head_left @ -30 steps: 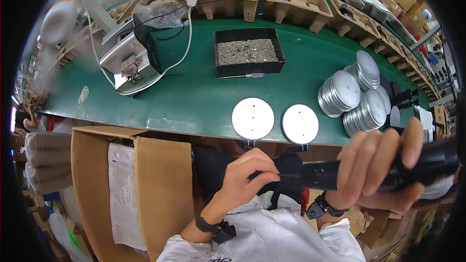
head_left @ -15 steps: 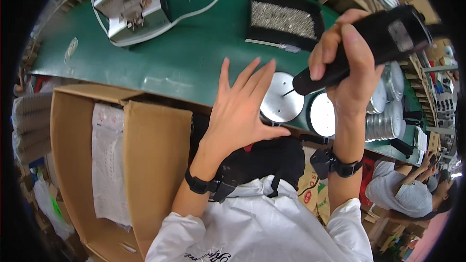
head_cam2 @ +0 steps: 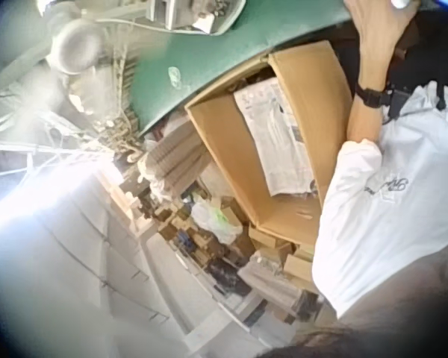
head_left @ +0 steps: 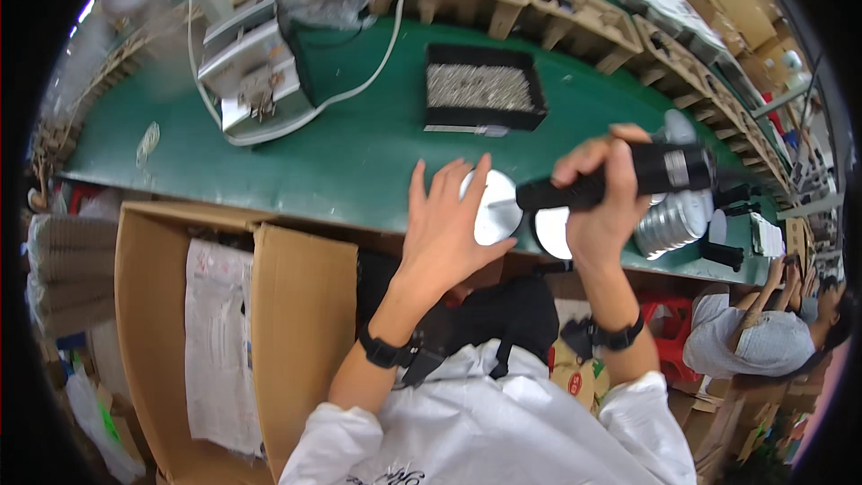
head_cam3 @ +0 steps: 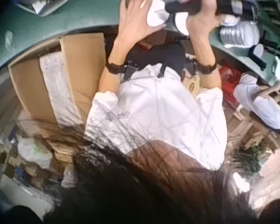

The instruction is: The recorder is assembling circular electronic components, involving placing a cover onto a base and using an electric screwdriver to secure screws.

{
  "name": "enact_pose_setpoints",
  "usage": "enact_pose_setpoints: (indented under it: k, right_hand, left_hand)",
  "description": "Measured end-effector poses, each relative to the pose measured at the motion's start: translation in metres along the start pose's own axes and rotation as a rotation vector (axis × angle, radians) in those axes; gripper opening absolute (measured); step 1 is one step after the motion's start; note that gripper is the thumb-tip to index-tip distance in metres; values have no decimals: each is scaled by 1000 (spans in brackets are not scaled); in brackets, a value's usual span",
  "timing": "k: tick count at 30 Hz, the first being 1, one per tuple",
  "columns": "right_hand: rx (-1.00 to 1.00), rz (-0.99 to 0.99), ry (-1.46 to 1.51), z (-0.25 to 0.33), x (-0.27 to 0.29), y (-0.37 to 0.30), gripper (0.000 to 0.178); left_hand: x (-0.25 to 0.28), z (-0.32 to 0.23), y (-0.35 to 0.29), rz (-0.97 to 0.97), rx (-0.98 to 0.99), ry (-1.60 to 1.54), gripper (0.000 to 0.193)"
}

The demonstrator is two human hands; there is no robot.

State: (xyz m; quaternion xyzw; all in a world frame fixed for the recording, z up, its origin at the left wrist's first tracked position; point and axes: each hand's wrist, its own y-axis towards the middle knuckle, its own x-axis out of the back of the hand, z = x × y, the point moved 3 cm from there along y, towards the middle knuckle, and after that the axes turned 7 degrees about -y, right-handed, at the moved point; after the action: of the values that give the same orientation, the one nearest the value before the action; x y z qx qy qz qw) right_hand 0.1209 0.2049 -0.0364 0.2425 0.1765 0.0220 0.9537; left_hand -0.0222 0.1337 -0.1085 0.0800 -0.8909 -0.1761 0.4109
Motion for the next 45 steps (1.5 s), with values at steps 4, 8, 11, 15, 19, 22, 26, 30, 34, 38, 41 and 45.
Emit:
enact_pose_setpoints:
  k: [4, 8, 11, 15, 19, 22, 26, 30, 34, 38, 41, 45]
  right_hand:
    - [111, 130, 298, 75, 102, -28, 31]
    - [-141, -227, -434, 97, 198, -69, 19]
    - [-277, -291, -860, 61, 270, -75, 30]
    - [-423, -336, -901, 59, 333, -68, 40]
    - [-373, -506, -1066, 84, 365, -67, 61]
    - [148, -501, -1322, 130, 346, -70, 72]
    - [-476, 140, -990, 148, 336, -97, 52]
    - [-461, -350, -931, 144, 381, -133, 43]
    - [-106, -617, -1933, 142, 384, -117, 39]
    - [361, -180, -2121, 149, 408, -126, 50]
    - [393, -153, -1941, 142, 387, -126, 50]
    - [364, -161, -1813, 128, 349, -128, 49]
  left_hand:
    - [14, -35, 8, -121, -32, -24, 90]
    - [-11, -98, 51, 45, -216, -80, 92]
    - [-57, -128, 86, 447, -247, 101, 97]
    - [-89, -196, 129, 753, -383, 332, 90]
    - [-114, -243, 144, 809, -491, 287, 88]
    - [-112, -287, 125, 785, -684, 119, 87]
    - [-144, -328, 85, 629, -968, 31, 76]
    - [-165, -320, 66, 418, -948, -188, 77]
    - [-136, -260, 13, 500, -674, -389, 93]
    - [-51, -169, -55, 145, -430, -398, 56]
    - [85, -101, -103, -302, -109, -171, 37]
    - [262, -30, -229, -408, 461, 383, 28]
